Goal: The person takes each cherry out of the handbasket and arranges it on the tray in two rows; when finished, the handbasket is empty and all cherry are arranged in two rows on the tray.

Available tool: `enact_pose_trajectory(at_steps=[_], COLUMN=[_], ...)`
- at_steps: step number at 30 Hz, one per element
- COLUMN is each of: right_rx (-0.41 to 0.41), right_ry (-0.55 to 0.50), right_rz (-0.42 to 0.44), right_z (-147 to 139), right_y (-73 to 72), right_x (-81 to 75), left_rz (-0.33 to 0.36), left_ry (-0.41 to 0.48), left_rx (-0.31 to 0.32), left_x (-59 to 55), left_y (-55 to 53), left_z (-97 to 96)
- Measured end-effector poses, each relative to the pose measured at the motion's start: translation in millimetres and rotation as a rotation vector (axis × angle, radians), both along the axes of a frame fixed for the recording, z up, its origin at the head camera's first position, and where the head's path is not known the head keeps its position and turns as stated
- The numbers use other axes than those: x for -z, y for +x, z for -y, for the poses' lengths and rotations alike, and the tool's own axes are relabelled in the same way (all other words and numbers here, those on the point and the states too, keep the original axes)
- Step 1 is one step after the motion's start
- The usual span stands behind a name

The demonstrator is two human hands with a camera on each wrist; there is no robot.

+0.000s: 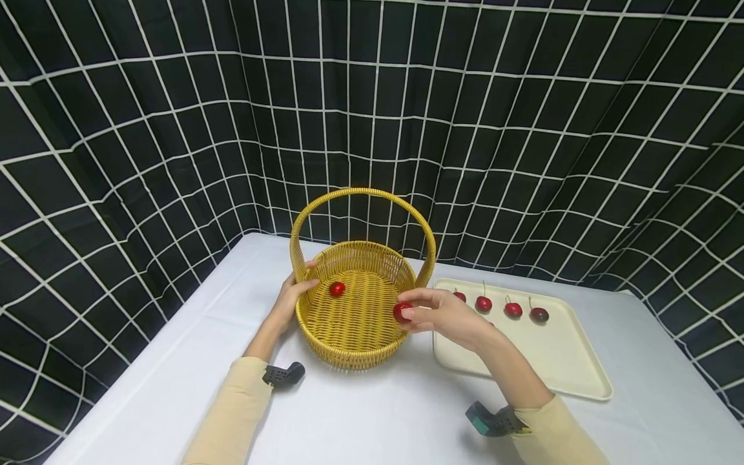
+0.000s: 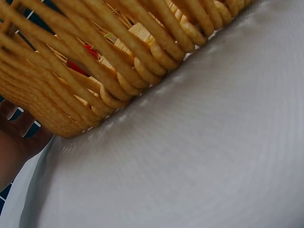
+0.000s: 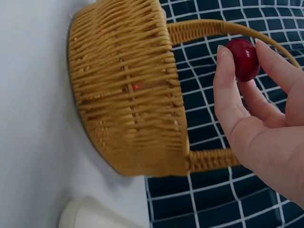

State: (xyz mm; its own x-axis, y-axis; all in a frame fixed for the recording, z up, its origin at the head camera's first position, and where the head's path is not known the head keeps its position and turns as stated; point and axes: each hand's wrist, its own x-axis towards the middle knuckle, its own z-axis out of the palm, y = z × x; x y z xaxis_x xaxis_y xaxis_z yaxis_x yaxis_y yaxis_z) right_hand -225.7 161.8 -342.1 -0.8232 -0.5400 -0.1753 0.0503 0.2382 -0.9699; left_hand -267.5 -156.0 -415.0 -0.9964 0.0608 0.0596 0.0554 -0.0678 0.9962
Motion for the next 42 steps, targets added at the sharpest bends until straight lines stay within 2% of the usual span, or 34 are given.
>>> enact_pose_trajectory(at_steps=[5, 11, 21, 23, 27, 30, 42], right_rx=[0.021, 0.081, 0.143, 0.147, 0.165, 0.198, 0.284], right_ry=[-0.002, 0.000, -0.064, -0.083, -0.117, -0.115, -0.088], right_rz=[-0.021, -0.003, 0.018, 0.019, 0.023, 0.027, 0.039], right_z=[-20.2, -49.7, -98.7, -108.8, -129.0, -141.7, -175.4], right_y=[7.1, 12.9, 17.3, 16.9, 14.9, 14.2, 5.2], right_x=[-0.1, 8.9, 24.4, 26.6, 34.5, 40.0, 59.8], left_rz=[-0.007, -0.034, -0.031, -0.014, -0.015, -0.029, -0.020], left_ry=[0.017, 0.008, -0.003, 0.004, 0.003, -0.006, 0.016], left_rx=[-0.006, -0.019, -0.018, -0.008, -0.010, -0.016, -0.008], left_x=[14.5, 20.3, 18.8, 12.8, 12.6, 18.5, 18.7], left_y=[-11.5, -13.5, -13.7, -10.3, -10.3, -14.2, -13.9], left_z=[1.8, 1.9, 2.5, 2.0, 2.0, 3.2, 1.5])
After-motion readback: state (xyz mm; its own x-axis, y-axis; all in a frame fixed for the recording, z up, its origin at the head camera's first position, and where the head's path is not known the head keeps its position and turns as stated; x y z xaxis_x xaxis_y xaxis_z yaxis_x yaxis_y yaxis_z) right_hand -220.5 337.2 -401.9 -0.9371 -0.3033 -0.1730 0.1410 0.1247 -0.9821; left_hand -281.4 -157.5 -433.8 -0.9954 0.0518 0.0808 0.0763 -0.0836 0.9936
